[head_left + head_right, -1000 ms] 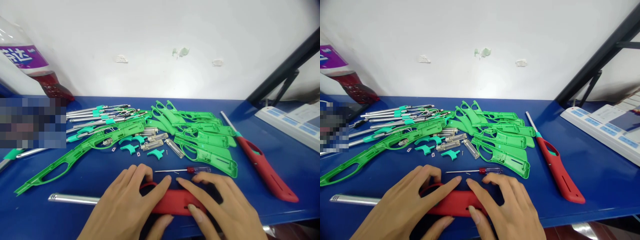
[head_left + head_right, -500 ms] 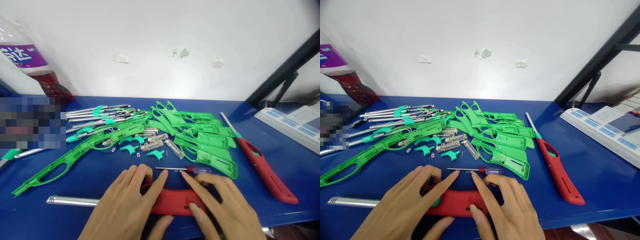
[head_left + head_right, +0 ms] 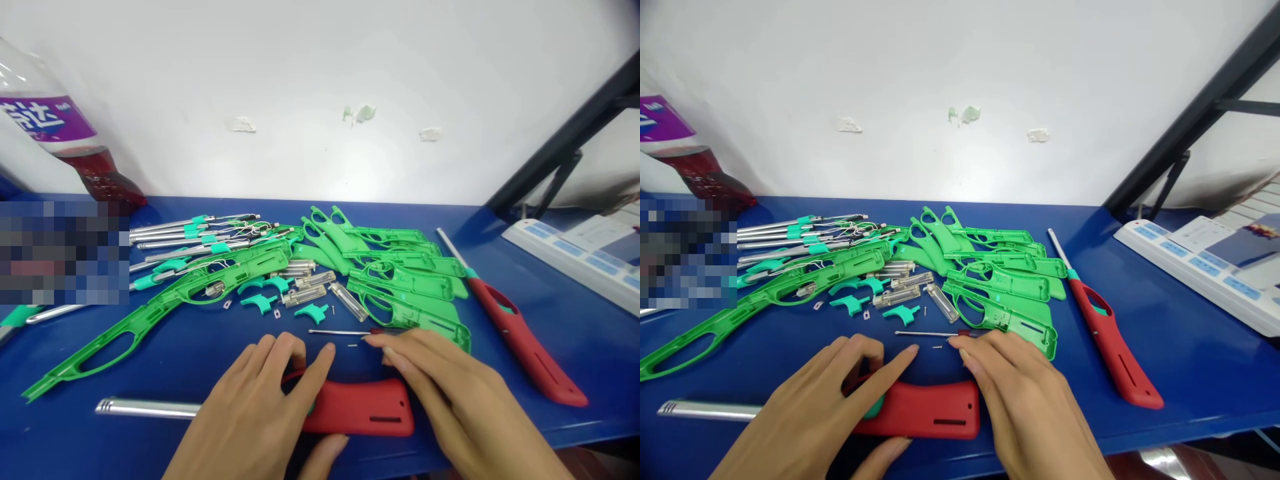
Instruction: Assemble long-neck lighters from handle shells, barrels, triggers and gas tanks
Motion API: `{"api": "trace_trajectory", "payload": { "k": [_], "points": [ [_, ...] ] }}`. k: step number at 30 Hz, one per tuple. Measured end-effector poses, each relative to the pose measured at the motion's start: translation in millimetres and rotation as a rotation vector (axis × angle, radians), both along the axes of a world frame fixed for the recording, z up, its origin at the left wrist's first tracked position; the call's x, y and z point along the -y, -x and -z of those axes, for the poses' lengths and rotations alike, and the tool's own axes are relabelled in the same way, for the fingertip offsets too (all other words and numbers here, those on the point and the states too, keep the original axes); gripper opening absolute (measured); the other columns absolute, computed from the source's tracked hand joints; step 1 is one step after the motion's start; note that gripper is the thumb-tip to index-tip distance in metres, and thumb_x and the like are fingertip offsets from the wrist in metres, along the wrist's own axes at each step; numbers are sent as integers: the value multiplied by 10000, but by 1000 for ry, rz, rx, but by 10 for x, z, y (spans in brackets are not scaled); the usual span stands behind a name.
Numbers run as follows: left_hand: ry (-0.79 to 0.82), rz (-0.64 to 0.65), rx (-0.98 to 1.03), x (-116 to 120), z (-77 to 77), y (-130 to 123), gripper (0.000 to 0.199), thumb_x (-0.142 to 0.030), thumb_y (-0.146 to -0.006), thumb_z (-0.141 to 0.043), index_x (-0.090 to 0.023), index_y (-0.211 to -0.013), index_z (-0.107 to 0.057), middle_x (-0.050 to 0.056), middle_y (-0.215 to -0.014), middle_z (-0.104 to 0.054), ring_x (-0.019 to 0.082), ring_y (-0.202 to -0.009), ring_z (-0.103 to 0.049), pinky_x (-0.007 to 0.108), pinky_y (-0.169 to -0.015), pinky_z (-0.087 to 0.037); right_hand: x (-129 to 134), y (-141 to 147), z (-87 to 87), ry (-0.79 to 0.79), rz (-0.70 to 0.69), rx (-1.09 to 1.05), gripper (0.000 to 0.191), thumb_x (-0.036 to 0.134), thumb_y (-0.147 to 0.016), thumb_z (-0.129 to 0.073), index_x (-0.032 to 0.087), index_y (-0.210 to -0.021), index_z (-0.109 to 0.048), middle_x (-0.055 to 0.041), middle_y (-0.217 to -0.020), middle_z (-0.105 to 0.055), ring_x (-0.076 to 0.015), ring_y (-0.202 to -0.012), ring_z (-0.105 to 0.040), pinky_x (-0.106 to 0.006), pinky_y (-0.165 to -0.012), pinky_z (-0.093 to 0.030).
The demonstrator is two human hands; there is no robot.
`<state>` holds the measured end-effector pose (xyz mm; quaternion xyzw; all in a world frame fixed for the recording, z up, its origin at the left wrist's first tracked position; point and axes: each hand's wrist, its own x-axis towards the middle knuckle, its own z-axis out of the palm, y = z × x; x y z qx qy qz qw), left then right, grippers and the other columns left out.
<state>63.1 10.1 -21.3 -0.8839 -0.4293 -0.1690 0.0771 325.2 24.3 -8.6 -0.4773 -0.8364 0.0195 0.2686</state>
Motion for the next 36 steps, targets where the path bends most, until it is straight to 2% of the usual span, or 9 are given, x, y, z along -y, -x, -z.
{"api": "trace_trajectory", "payload": {
  "k": [3,6,9,12,17,22,31,36],
  "points": [
    [18,9,29,-22,-3,-6,568,-449,-1009,-597,-209,-1520,-536,109,-1187,-671,291,-1020,-713,469,-862,-666,-79,3,-8,61,26,-23,309,225,-1102,-480,334,-1211,-748,66,-1087,-808,-79,-993,-792,-145,-878,-625],
    [35,16,38,-26,-10,11,575,-458,-998,-619,-221,-1516,-541,99,-1170,-680,293,-1000,-718,480,-850,-670,-130,32,16,79,59,-57,210,350,-1094,-559,363,-1134,-765,72,-1046,-811,-115,-923,-811,-188,-779,-656],
    [41,12,36,-14,-5,38,594,-469,-995,-628,-220,-1525,-531,101,-1179,-684,305,-1004,-723,492,-848,-672,-159,70,22,102,68,-102,185,419,-1083,-596,364,-1084,-772,67,-998,-801,-116,-863,-809,-186,-739,-650],
    [52,14,38,-7,15,50,596,-466,-1005,-619,-220,-1538,-515,102,-1196,-687,306,-1030,-723,496,-880,-668,-177,103,10,119,51,-129,206,413,-1086,-595,346,-1037,-784,54,-983,-787,-101,-852,-801,-158,-753,-631],
    [53,8,23,-10,46,52,612,-471,-999,-626,-229,-1549,-509,109,-1224,-698,318,-1069,-728,467,-856,-674,-190,145,23,122,5,-166,244,301,-1101,-557,320,-990,-774,47,-1003,-765,-87,-857,-788,-145,-762,-609],
    [53,3,-11,1,44,75,624,-487,-998,-619,-241,-1560,-504,106,-1236,-690,310,-1067,-721,457,-850,-671,-172,127,64,177,-3,-168,237,235,-1105,-532,333,-1010,-727,71,-1035,-739,-74,-885,-780,-149,-766,-589],
    [37,9,-9,-33,19,40,600,-452,-992,-631,-204,-1529,-527,96,-1158,-673,264,-987,-710,400,-815,-664,-121,15,39,137,-3,-232,106,265,-1093,-595,349,-1064,-653,92,-1055,-697,-28,-979,-728,-73,-901,-510],
    [19,-7,-6,-21,30,60,588,-470,-1010,-607,-209,-1530,-530,103,-1180,-670,272,-1013,-714,401,-816,-667,-13,-133,-30,138,-30,-215,71,294,-1090,-599,336,-1068,-651,87,-1024,-704,-31,-943,-721,-37,-883,-503]
  ]
}}
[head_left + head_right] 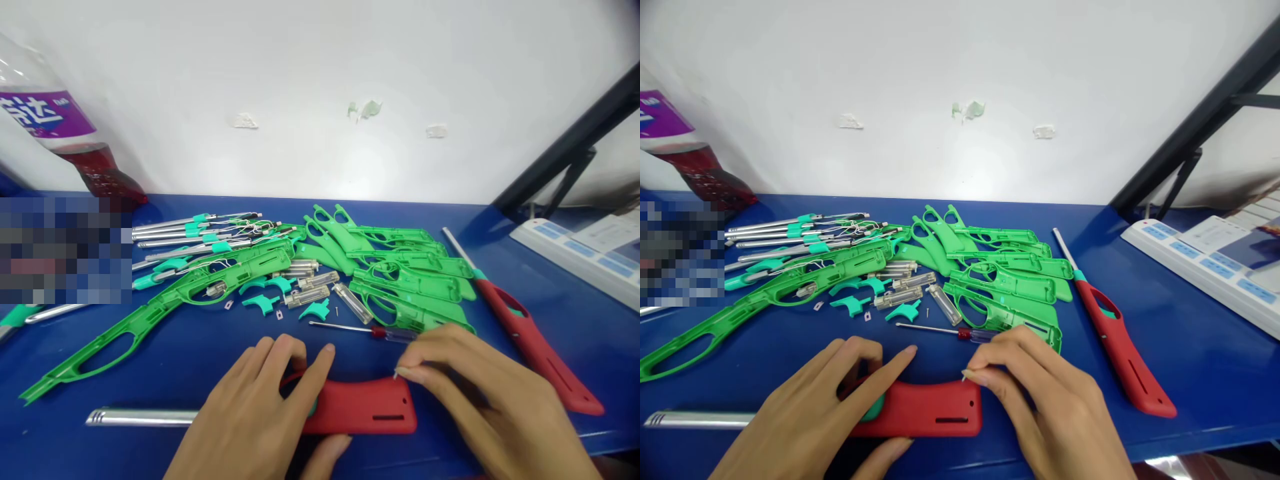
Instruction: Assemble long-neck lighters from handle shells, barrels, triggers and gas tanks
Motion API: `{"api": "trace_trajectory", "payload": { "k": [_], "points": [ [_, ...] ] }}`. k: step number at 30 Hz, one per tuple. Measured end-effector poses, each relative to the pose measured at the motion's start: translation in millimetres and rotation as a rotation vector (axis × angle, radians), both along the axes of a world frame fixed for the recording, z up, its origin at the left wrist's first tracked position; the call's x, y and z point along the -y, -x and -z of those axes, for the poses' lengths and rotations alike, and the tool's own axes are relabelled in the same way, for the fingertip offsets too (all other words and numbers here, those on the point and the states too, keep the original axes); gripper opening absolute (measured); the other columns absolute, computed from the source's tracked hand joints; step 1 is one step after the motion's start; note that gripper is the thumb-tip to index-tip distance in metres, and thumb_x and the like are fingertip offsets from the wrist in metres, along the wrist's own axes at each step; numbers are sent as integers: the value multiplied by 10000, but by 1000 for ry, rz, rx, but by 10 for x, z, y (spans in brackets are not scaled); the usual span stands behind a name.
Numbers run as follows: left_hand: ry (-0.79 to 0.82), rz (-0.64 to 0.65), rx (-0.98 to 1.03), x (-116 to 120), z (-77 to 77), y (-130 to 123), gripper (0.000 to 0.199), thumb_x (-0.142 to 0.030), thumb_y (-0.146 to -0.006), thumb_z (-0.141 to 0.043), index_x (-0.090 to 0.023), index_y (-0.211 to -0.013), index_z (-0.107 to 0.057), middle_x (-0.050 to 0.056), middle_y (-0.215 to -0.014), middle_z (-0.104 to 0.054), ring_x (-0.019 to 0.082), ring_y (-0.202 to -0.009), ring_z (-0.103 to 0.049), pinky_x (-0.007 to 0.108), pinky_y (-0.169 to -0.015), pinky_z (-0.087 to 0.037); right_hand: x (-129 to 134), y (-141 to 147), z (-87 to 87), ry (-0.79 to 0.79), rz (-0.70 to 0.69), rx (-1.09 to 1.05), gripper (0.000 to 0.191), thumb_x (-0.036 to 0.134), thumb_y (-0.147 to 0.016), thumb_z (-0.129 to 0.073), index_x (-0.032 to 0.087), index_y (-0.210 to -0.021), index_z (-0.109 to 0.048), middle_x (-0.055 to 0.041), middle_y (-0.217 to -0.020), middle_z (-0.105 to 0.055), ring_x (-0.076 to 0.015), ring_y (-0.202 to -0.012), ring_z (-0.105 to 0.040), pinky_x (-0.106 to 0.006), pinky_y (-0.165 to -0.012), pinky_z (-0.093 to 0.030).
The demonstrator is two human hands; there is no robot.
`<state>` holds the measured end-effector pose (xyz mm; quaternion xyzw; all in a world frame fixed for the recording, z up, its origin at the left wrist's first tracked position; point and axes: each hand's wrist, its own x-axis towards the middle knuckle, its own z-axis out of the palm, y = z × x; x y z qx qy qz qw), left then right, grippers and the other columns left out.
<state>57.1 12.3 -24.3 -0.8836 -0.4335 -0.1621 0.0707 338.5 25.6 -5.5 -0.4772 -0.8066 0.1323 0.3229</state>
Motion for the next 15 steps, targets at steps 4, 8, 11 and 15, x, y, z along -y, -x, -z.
{"api": "trace_trajectory", "payload": {
  "k": [4,8,11,15],
  "points": [
    [-5,-9,-5,19,12,5,600,-480,-1001,-617,-224,-1538,-531,105,-1208,-674,274,-1022,-715,395,-824,-664,106,-116,-3,-39,-56,83,160,316,-1122,-529,340,-1064,-676,90,-1022,-728,-28,-937,-734,-31,-914,-508],
    [2,-65,86,-3,-18,-68,575,-524,-990,-635,-282,-1509,-577,88,-1199,-693,257,-1085,-702,366,-926,-635,174,-156,23,-101,-68,138,225,338,-1149,-460,335,-1084,-676,84,-1021,-738,-6,-926,-746,-5,-917,-496],
    [15,-86,155,-42,-72,-148,580,-583,-980,-634,-296,-1483,-607,83,-1167,-697,258,-1115,-693,384,-992,-616,191,-154,37,-170,-40,182,308,363,-1169,-393,339,-1093,-690,84,-1017,-746,4,-934,-749,-4,-893,-498],
    [18,-95,168,-56,-99,-190,584,-601,-976,-633,-298,-1475,-616,82,-1155,-698,261,-1118,-691,393,-1000,-616,179,-145,45,-212,0,235,364,331,-1177,-352,346,-1079,-702,87,-1010,-748,3,-918,-750,-37,-875,-514]
  ]
}}
